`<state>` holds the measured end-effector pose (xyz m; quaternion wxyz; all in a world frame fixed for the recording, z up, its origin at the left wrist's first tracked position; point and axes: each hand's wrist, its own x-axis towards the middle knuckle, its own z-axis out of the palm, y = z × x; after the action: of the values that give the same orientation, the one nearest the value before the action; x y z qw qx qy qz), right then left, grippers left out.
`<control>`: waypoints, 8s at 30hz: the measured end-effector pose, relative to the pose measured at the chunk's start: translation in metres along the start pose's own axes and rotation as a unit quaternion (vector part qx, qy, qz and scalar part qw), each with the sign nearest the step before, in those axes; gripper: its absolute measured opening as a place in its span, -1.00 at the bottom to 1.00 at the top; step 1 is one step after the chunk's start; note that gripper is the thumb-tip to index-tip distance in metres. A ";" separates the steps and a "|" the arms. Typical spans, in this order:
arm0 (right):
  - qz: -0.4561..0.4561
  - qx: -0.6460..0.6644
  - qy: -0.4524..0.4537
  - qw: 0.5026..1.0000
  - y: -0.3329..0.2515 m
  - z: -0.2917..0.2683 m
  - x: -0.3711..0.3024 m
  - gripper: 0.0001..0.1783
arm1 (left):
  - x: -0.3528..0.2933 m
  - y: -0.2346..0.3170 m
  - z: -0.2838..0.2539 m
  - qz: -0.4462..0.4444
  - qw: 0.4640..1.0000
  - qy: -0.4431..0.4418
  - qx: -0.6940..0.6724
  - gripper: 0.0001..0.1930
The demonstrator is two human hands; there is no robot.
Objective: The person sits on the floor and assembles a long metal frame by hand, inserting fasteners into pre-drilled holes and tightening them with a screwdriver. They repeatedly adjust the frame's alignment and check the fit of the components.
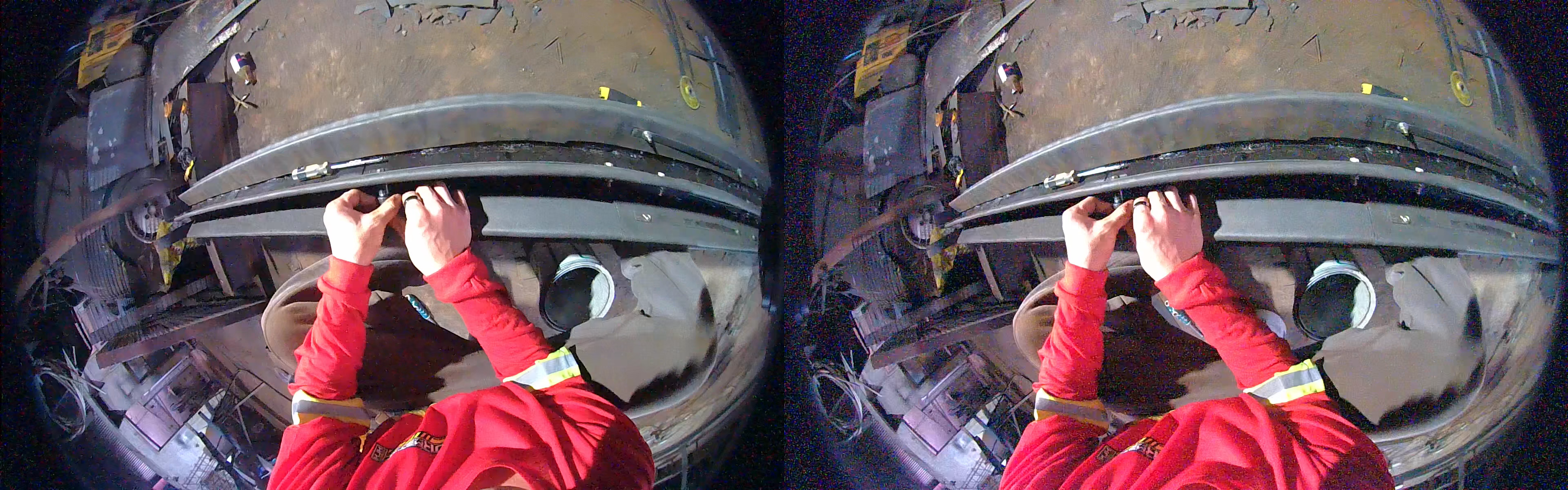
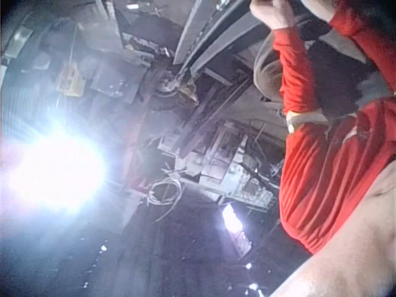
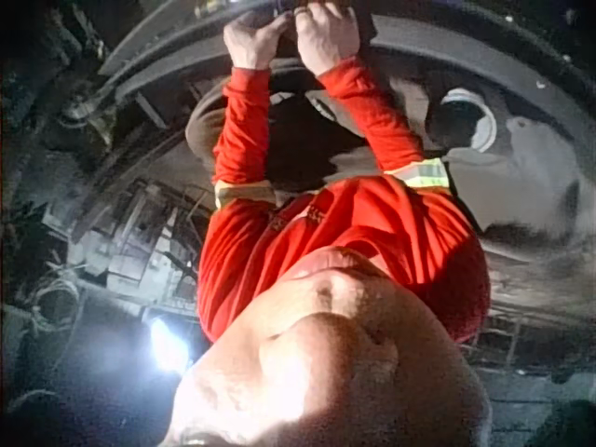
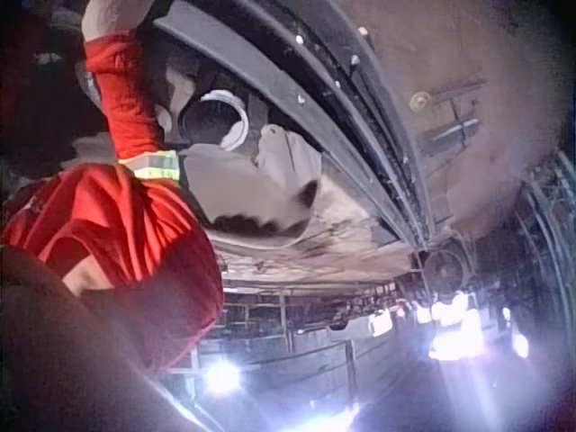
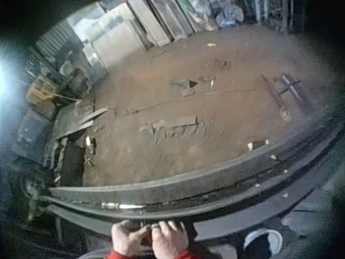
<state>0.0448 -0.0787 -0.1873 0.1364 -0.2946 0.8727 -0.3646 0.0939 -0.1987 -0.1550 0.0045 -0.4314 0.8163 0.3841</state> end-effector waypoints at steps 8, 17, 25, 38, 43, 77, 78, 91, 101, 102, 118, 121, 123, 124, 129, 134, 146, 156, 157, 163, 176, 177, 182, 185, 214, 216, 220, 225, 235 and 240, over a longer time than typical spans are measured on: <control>-0.006 0.056 0.038 0.998 0.005 0.003 0.000 -0.76 | 0.002 0.019 -0.022 -0.001 0.985 -0.173 -0.005 -0.77; -0.015 0.050 0.074 0.996 0.005 0.006 0.002 -0.77 | 0.004 -0.003 0.007 -0.051 0.993 0.007 -0.108 -0.73; -0.024 0.045 0.102 0.994 0.004 0.005 0.000 -0.74 | 0.010 -0.010 -0.020 0.014 0.984 -0.173 -0.038 -0.69; 0.000 0.017 0.110 0.994 0.007 0.010 0.000 -0.82 | 0.008 0.005 0.013 0.029 0.994 0.085 0.061 -0.64; -0.044 -0.096 0.191 0.976 0.004 0.013 -0.008 -0.84 | 0.001 0.015 0.014 0.018 0.980 0.111 0.166 -0.58; 0.030 -0.177 0.291 0.940 0.012 0.077 0.001 -0.78 | 0.023 0.000 0.004 -0.035 0.997 -0.019 0.064 -0.38; 0.014 -0.190 0.296 0.936 0.016 0.074 0.003 -0.77 | 0.016 0.010 0.001 -0.038 0.996 -0.013 0.074 -0.38; 0.069 -0.254 0.287 0.921 -0.003 0.074 -0.005 -0.68 | 0.004 0.009 0.019 0.073 0.989 0.115 0.058 -0.48; 0.071 -0.148 0.206 0.965 -0.019 0.066 -0.020 -0.75 | 0.027 -0.009 0.016 0.038 0.987 -0.014 0.157 -0.39; 0.072 -0.142 0.209 0.965 -0.019 0.067 -0.020 -0.75 | 0.038 -0.018 0.021 0.054 0.988 -0.016 0.146 -0.41; 0.107 -0.201 0.259 0.939 -0.017 0.073 0.005 -0.76 | 0.031 -0.019 0.018 0.084 0.979 0.179 0.043 -0.61; 0.106 -0.183 0.288 0.934 0.003 0.086 0.009 -0.76 | -0.001 0.007 0.021 0.085 0.973 0.205 0.066 -0.61; 0.120 -0.188 0.291 0.930 0.013 0.092 0.010 -0.77 | -0.011 0.013 0.024 0.103 0.965 0.231 0.068 -0.60; 0.129 -0.192 0.293 0.928 0.020 0.094 0.008 -0.77 | -0.013 0.019 0.025 0.071 0.977 0.167 0.115 -0.56; 0.096 -0.164 0.249 0.950 -0.032 0.071 -0.006 -0.81 | 0.066 -0.039 0.008 0.074 0.997 0.002 0.000 -0.56; 0.094 -0.086 0.265 0.956 -0.024 0.064 -0.012 -0.78 | 0.096 -0.058 0.031 0.135 0.986 -0.098 0.018 -0.57; 0.144 -0.304 0.180 0.925 -0.015 0.066 -0.006 -0.58 | 0.046 -0.026 0.020 0.130 0.989 0.009 0.071 -0.37; 0.064 -0.066 0.323 0.942 -0.009 0.077 -0.005 -0.75 | 0.016 -0.007 0.018 0.062 0.975 0.133 0.169 -0.46; 0.068 -0.061 0.325 0.941 -0.009 0.076 -0.006 -0.76 | 0.012 -0.004 0.018 0.064 0.974 0.128 0.174 -0.46; 0.068 -0.089 0.324 0.939 -0.006 0.068 -0.008 -0.82 | 0.017 0.001 0.003 0.000 0.993 -0.061 0.102 -0.46; 0.079 -0.145 0.281 0.945 -0.022 0.070 -0.007 -0.77 | 0.033 -0.014 0.020 0.098 0.984 0.026 0.148 -0.50; 0.081 -0.158 0.282 0.943 -0.020 0.070 -0.005 -0.77 | 0.031 -0.013 0.020 0.096 0.986 0.028 0.134 -0.50; 0.069 -0.196 0.286 0.935 -0.016 0.066 -0.008 -0.81 | 0.021 -0.008 0.012 0.065 0.996 0.031 0.056 -0.52; 0.080 -0.183 0.300 0.933 -0.017 0.063 -0.006 -0.82 | 0.018 -0.001 0.010 0.045 0.997 0.046 0.037 -0.55; 0.040 -0.115 0.278 0.953 -0.021 0.068 -0.012 -0.72 | 0.032 -0.013 0.011 0.075 0.992 -0.055 0.083 -0.61; 0.029 -0.094 0.309 0.946 -0.018 0.069 -0.010 -0.72 | 0.024 -0.009 0.010 0.049 0.998 -0.042 -0.012 -0.61; 0.042 -0.099 0.301 0.948 -0.020 0.065 -0.009 -0.78 | 0.025 -0.015 0.012 0.046 0.998 0.042 -0.032 -0.60; 0.063 -0.104 0.345 0.931 -0.016 0.066 -0.004 -0.84 | 0.020 -0.001 0.015 0.029 0.995 0.095 0.022 -0.59; 0.067 -0.088 0.345 0.932 -0.006 0.075 -0.003 -0.79 | 0.009 0.022 0.021 0.026 0.970 0.102 0.221 -0.57; 0.042 -0.088 0.376 0.922 -0.013 0.074 -0.005 -0.77 | 0.010 0.006 0.007 0.048 0.988 0.041 0.141 -0.56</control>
<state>0.0874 -0.1241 -0.2296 -0.2129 -0.1097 0.9002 -0.3637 0.0809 -0.1993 -0.1600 0.0132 -0.4022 0.8817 0.2465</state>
